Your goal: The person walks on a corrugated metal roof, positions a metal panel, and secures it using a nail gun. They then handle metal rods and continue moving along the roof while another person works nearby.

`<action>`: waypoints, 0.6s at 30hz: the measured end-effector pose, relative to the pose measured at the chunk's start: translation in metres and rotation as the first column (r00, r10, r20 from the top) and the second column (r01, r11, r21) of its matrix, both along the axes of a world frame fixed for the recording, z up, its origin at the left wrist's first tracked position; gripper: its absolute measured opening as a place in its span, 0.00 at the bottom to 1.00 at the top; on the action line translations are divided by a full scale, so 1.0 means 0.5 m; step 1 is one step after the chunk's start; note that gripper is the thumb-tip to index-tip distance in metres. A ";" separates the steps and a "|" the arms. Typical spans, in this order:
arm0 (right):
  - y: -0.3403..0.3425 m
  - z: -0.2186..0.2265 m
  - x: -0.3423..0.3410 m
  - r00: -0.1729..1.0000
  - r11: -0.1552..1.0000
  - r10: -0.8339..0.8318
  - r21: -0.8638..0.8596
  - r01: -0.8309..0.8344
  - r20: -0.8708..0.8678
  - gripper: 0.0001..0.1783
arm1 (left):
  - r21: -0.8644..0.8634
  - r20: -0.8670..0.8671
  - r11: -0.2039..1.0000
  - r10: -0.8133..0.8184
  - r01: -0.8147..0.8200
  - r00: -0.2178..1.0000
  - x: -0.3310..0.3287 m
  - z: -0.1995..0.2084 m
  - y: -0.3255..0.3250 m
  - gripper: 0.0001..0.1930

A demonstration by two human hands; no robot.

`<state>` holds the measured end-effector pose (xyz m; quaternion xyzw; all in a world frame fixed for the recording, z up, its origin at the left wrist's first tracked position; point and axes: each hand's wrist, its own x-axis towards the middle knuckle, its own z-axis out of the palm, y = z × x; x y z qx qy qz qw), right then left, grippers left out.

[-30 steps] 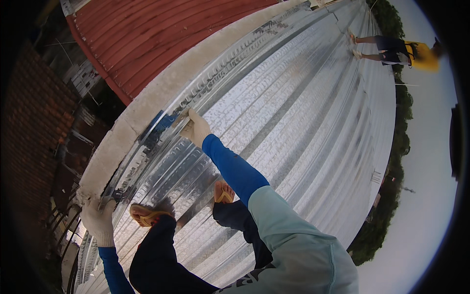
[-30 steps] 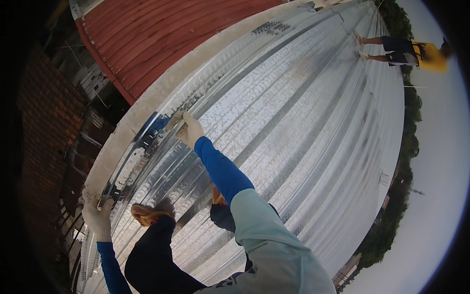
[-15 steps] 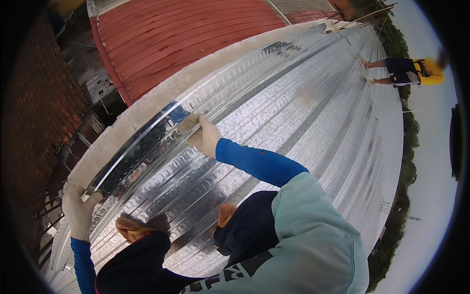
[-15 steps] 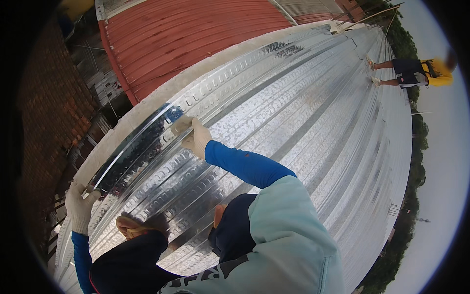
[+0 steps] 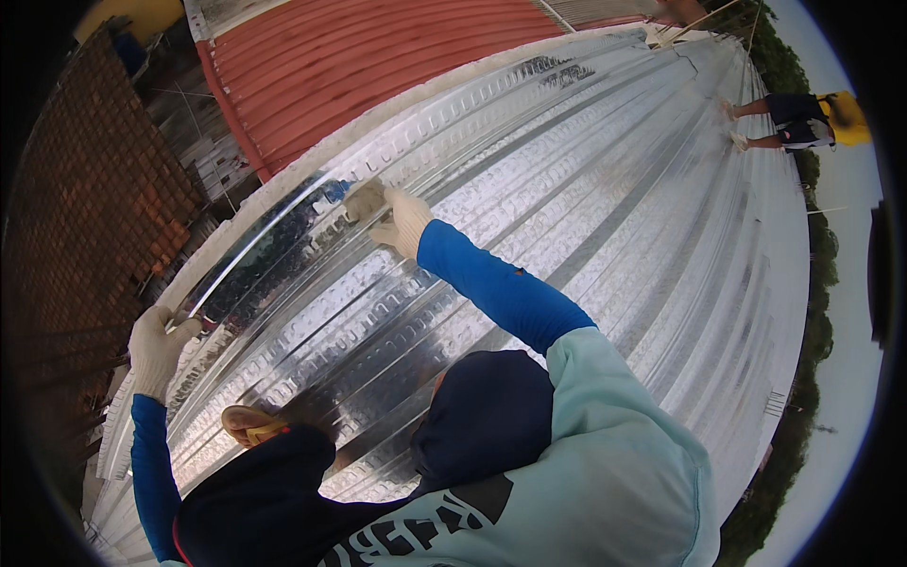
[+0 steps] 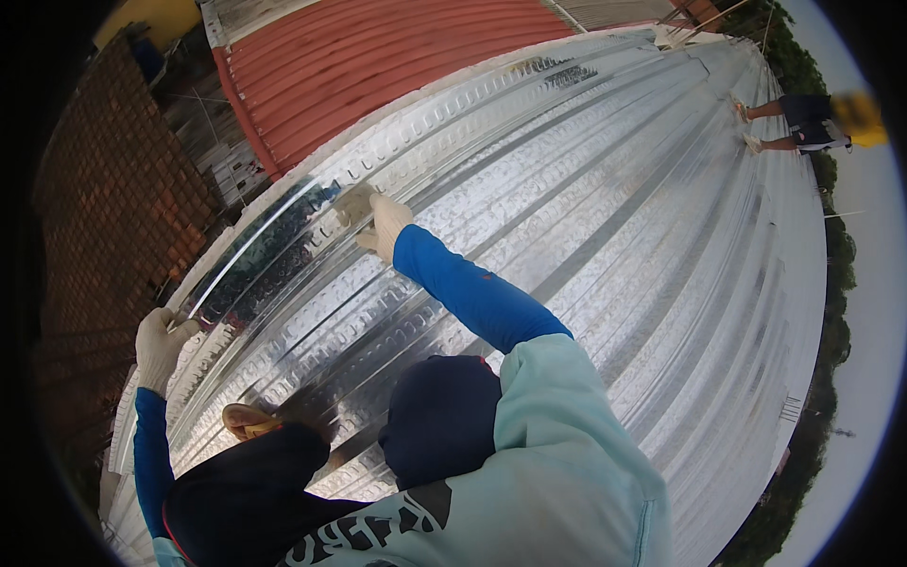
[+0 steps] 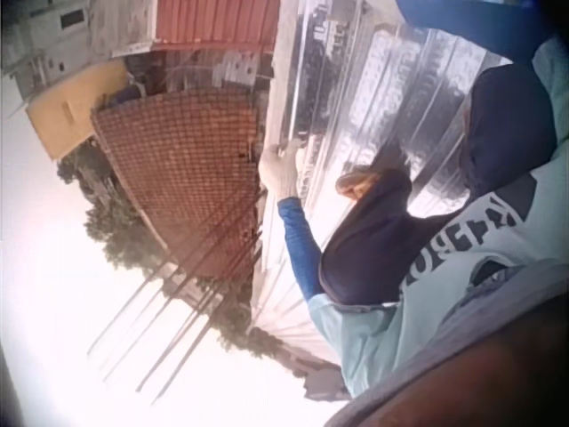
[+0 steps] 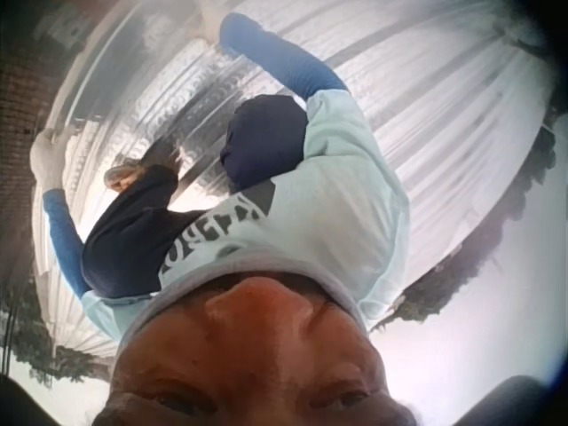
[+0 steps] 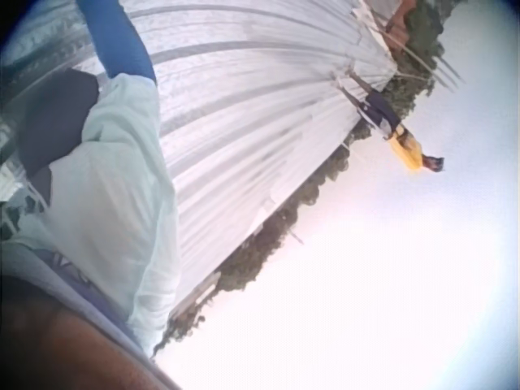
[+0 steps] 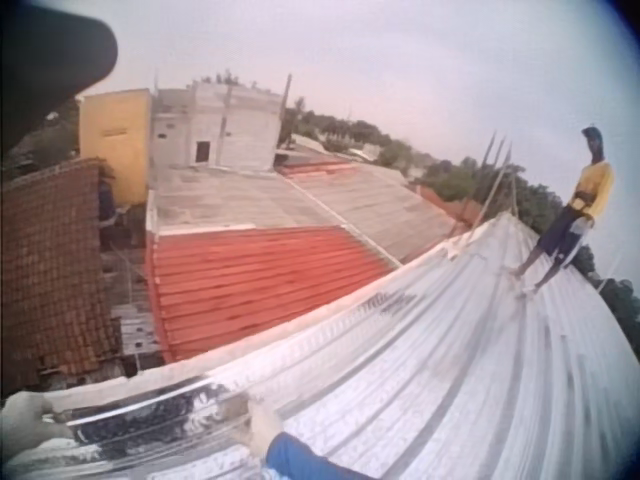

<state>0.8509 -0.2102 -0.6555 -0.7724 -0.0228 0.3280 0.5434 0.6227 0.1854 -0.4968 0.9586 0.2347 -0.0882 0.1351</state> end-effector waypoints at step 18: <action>-0.016 -0.041 0.084 0.709 0.823 0.305 -0.551 0.140 0.636 0.28 | -0.099 -0.293 0.987 -0.148 0.123 0.945 0.046 -0.034 0.027 0.25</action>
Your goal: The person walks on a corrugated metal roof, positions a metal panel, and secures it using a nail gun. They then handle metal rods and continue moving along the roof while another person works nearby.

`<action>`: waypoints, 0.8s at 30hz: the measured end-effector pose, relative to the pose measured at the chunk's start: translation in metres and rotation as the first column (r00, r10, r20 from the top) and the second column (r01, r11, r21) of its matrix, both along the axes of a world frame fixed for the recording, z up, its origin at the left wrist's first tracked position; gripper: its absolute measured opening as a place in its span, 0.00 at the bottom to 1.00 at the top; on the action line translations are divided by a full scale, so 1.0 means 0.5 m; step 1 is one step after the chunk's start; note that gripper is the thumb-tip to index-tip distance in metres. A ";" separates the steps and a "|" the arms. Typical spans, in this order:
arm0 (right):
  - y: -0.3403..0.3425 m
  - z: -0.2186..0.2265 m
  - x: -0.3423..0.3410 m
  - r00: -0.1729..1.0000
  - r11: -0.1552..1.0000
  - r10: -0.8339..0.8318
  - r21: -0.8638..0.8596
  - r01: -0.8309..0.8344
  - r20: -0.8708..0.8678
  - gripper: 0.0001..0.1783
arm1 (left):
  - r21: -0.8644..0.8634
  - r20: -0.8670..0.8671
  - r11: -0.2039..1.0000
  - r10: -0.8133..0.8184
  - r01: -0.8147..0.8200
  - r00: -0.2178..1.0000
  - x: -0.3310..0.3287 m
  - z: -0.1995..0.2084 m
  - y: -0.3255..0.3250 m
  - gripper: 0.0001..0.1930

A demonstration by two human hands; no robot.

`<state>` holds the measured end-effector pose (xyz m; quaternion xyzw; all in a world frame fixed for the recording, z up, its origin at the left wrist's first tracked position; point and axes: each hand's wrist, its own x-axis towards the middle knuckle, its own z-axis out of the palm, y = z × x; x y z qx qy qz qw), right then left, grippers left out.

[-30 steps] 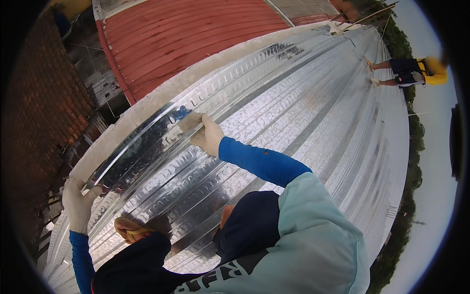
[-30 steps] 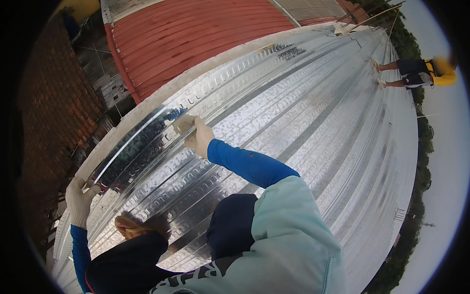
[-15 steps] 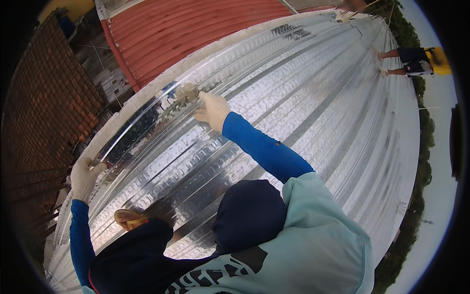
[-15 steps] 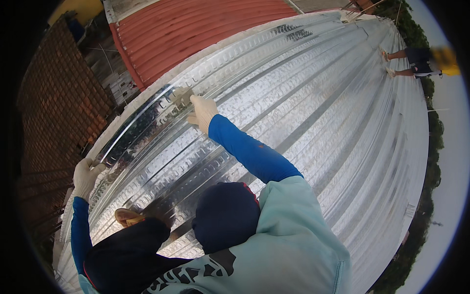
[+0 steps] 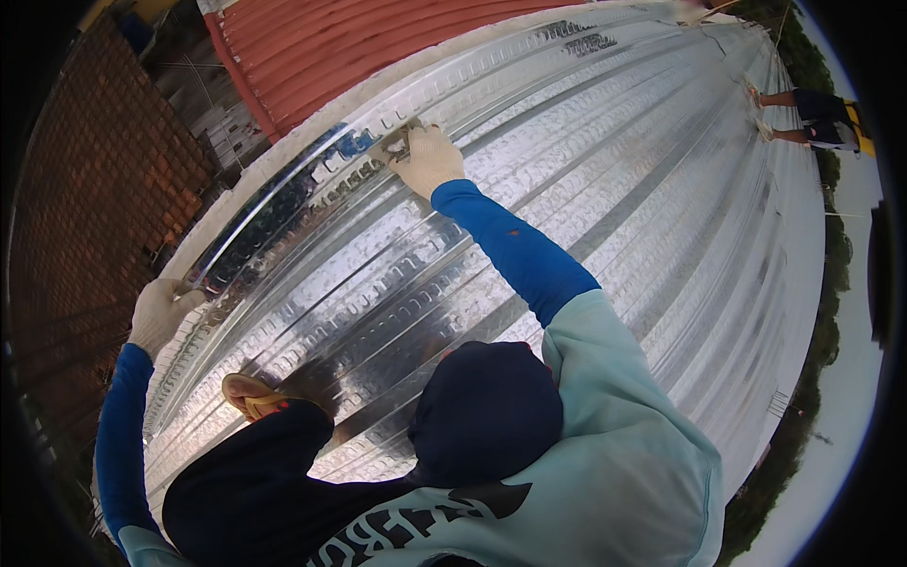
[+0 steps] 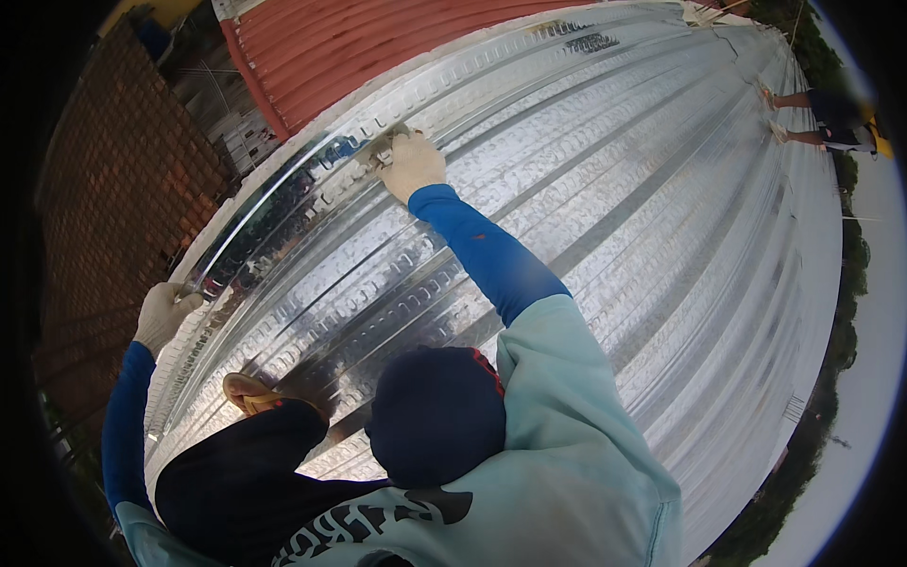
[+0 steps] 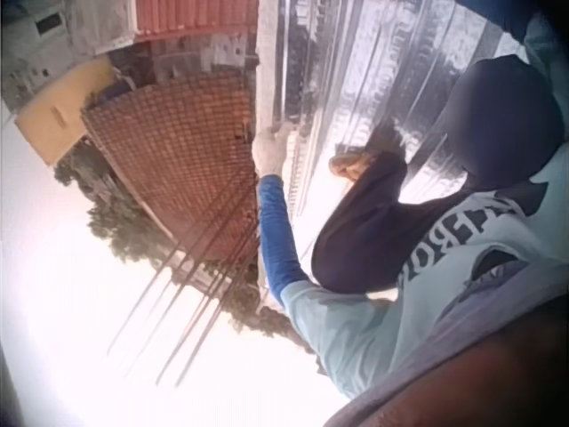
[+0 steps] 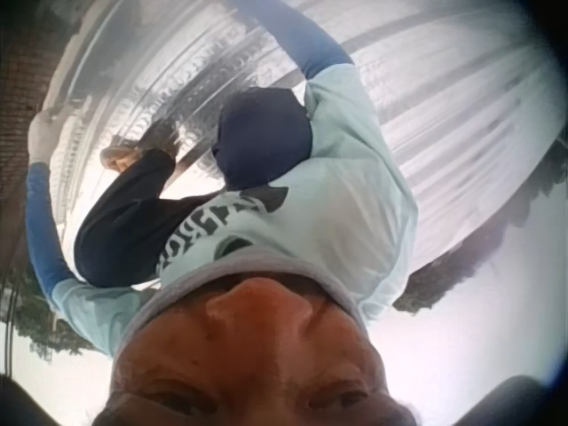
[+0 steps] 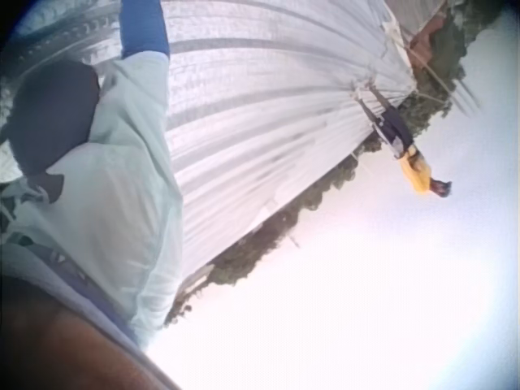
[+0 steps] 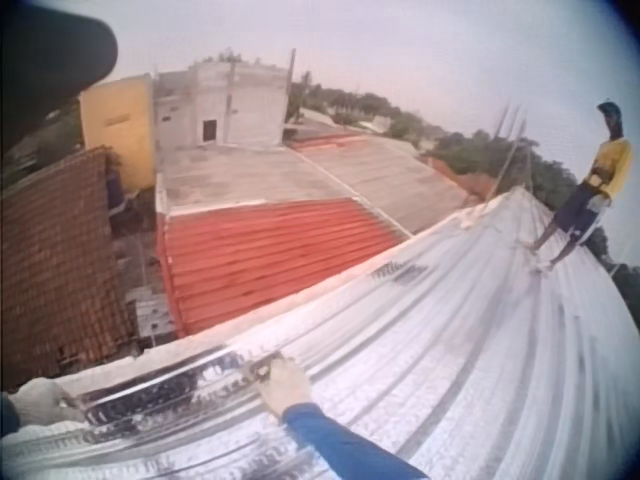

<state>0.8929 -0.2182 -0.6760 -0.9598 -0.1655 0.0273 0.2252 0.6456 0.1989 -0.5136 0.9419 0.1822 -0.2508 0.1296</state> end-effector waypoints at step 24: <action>-0.155 0.027 -0.034 0.931 0.912 -0.355 -0.253 0.324 -0.086 0.56 | 0.137 0.312 0.925 -0.379 0.354 0.871 0.032 0.359 -0.229 0.33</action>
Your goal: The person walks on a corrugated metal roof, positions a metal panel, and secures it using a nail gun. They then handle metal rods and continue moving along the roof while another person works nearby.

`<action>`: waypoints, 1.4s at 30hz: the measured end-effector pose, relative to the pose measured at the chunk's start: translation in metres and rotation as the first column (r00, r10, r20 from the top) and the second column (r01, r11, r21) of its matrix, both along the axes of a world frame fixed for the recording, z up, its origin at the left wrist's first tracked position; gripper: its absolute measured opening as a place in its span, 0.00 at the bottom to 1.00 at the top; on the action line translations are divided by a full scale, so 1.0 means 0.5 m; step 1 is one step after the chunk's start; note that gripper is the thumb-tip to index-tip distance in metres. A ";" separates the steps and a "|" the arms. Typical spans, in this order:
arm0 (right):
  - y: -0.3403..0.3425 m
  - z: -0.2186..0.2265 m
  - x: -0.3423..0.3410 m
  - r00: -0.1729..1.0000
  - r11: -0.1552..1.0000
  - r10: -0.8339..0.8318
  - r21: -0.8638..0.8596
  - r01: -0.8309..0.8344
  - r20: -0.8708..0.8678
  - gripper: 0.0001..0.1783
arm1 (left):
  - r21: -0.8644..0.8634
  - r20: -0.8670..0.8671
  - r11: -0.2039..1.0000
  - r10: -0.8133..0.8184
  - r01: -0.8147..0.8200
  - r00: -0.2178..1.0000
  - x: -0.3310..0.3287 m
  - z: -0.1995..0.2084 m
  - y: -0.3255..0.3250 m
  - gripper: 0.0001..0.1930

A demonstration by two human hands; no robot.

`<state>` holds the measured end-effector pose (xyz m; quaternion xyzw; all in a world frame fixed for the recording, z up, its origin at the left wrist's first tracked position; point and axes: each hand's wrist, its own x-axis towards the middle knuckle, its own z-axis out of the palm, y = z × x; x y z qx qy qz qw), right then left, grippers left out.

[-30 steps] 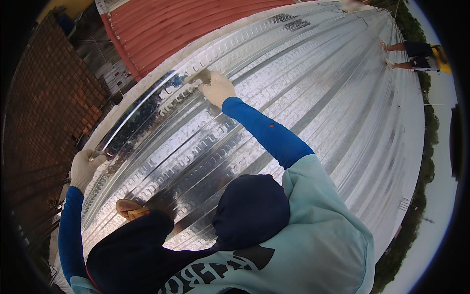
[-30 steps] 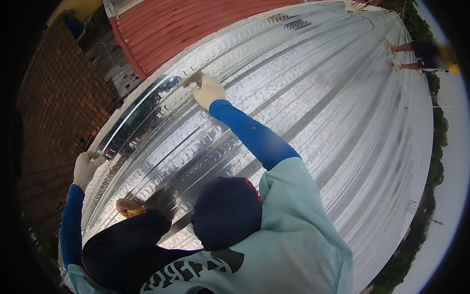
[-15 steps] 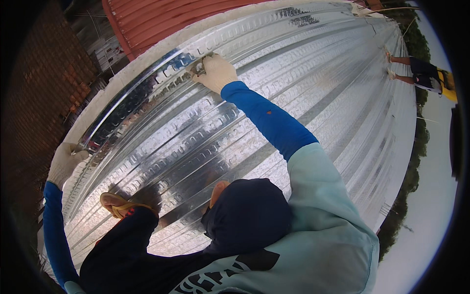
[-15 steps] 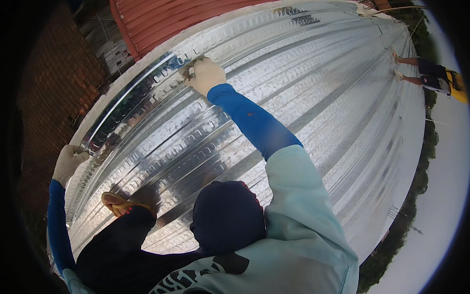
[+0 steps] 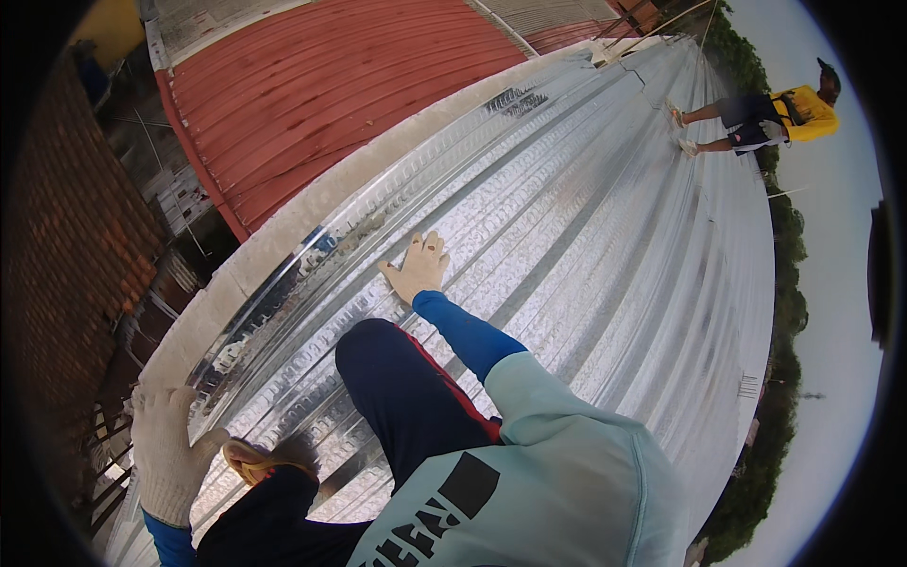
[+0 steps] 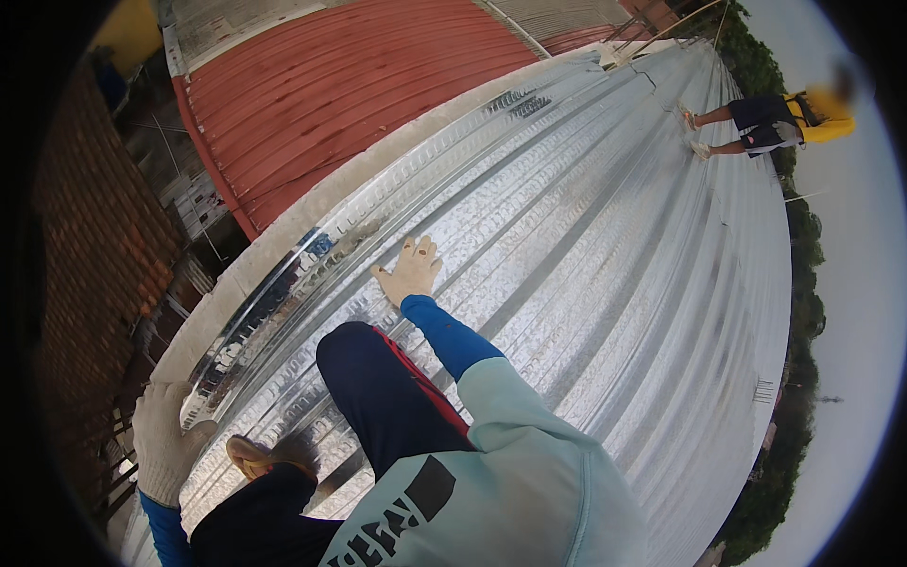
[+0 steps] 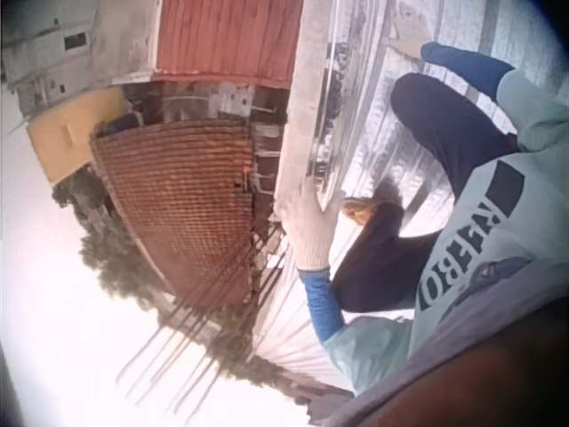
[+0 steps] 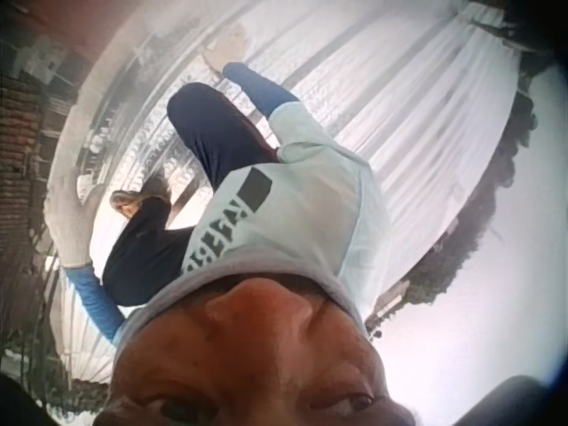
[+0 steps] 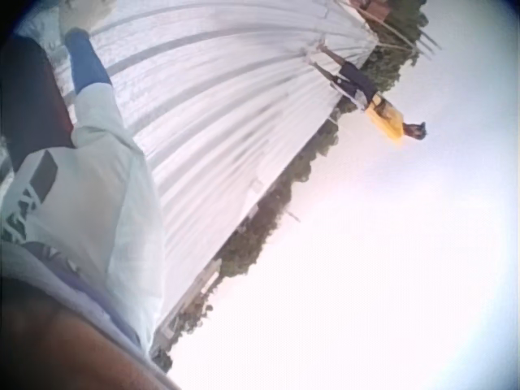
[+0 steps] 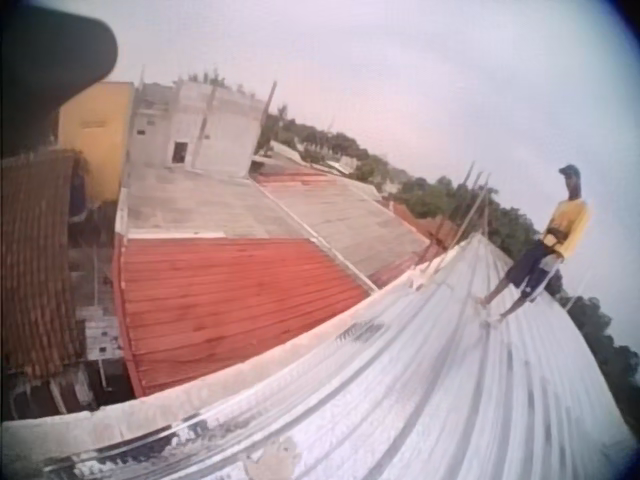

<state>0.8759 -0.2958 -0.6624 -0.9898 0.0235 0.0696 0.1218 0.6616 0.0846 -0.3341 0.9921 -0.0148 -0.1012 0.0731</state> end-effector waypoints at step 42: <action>-0.050 -0.132 0.039 0.980 0.963 0.190 -0.180 -0.199 -0.062 0.32 | -0.083 -0.221 0.850 -0.525 0.521 0.822 0.151 -0.066 -0.355 0.20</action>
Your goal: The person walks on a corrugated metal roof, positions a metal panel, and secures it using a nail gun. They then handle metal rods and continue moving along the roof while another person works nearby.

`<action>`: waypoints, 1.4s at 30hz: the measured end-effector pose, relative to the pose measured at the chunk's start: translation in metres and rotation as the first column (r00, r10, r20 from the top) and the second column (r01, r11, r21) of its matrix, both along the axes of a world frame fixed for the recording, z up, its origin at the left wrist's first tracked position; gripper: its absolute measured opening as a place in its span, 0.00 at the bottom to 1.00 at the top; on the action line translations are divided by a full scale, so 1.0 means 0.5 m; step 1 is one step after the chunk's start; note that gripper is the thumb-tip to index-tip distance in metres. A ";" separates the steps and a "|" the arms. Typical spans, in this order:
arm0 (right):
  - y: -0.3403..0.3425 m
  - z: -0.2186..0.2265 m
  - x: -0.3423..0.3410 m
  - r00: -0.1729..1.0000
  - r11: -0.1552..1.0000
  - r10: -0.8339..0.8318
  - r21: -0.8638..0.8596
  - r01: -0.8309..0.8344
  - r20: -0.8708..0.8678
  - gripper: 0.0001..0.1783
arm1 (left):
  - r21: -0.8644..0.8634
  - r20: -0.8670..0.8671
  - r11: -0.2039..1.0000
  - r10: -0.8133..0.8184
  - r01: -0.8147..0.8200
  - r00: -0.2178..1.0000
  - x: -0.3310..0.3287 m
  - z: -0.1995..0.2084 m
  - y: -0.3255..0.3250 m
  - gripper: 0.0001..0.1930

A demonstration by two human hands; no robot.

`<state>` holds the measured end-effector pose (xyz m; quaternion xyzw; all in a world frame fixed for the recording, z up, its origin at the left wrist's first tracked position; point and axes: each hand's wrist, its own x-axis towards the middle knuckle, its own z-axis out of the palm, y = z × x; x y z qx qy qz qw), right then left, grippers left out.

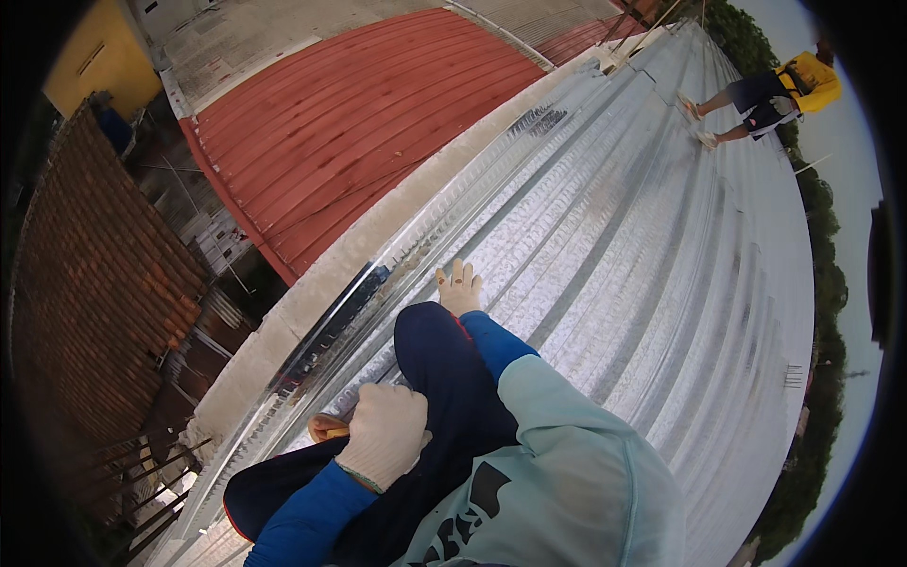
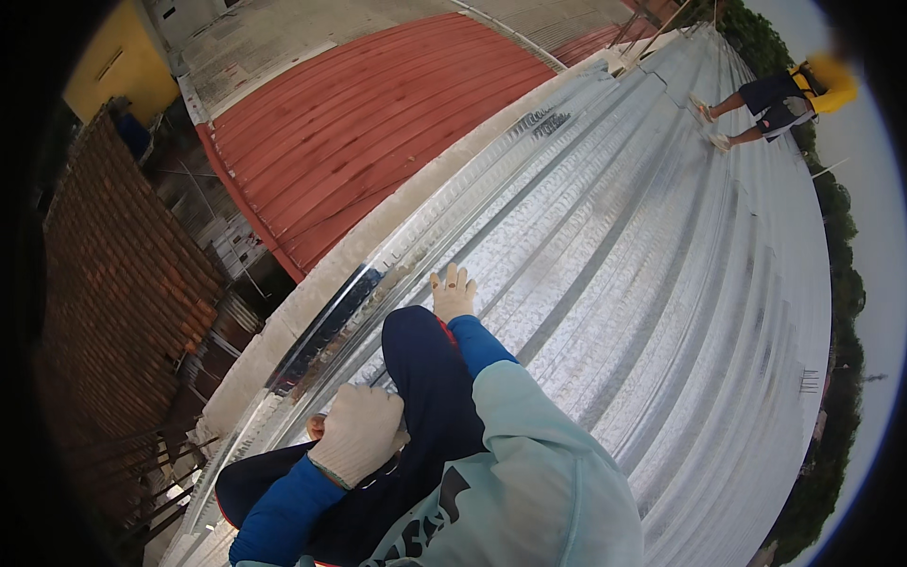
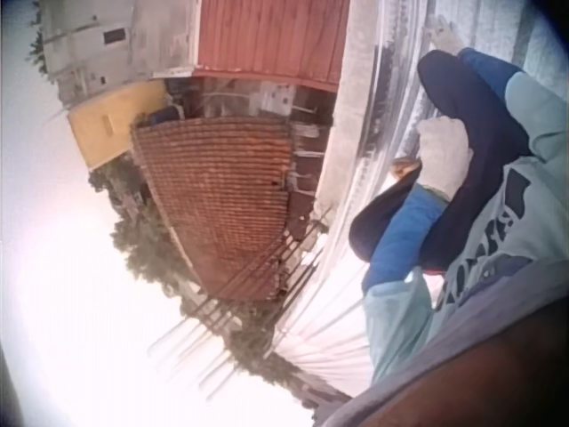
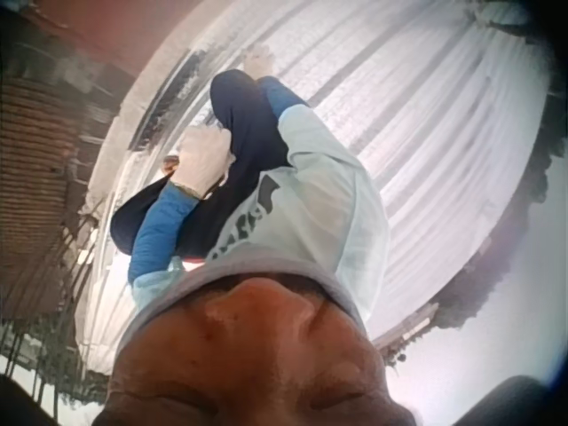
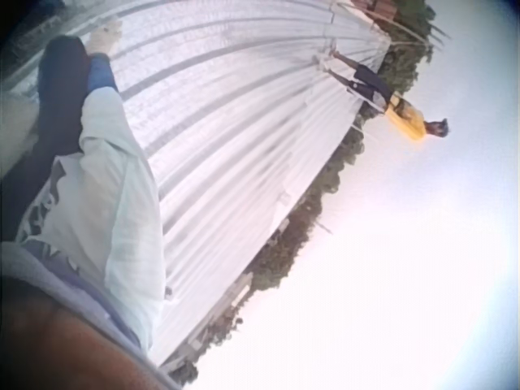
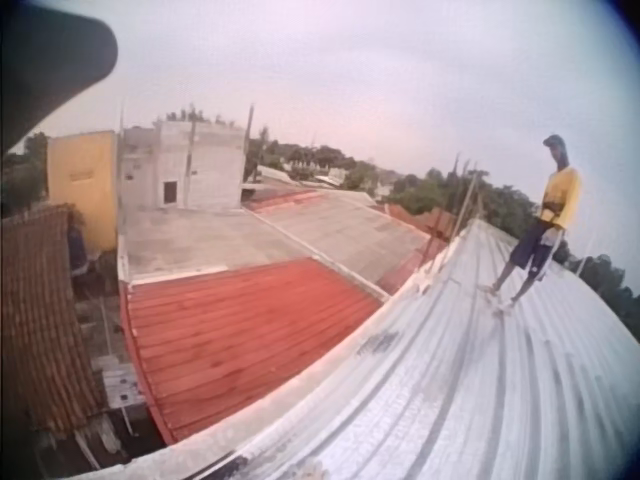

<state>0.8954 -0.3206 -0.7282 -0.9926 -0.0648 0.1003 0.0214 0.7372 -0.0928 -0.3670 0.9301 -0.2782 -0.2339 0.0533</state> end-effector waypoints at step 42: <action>-0.021 0.026 -0.004 0.927 0.969 -0.197 0.082 0.233 -0.318 0.37 | 0.014 0.045 0.998 0.063 -0.064 0.997 0.034 -0.064 0.005 0.19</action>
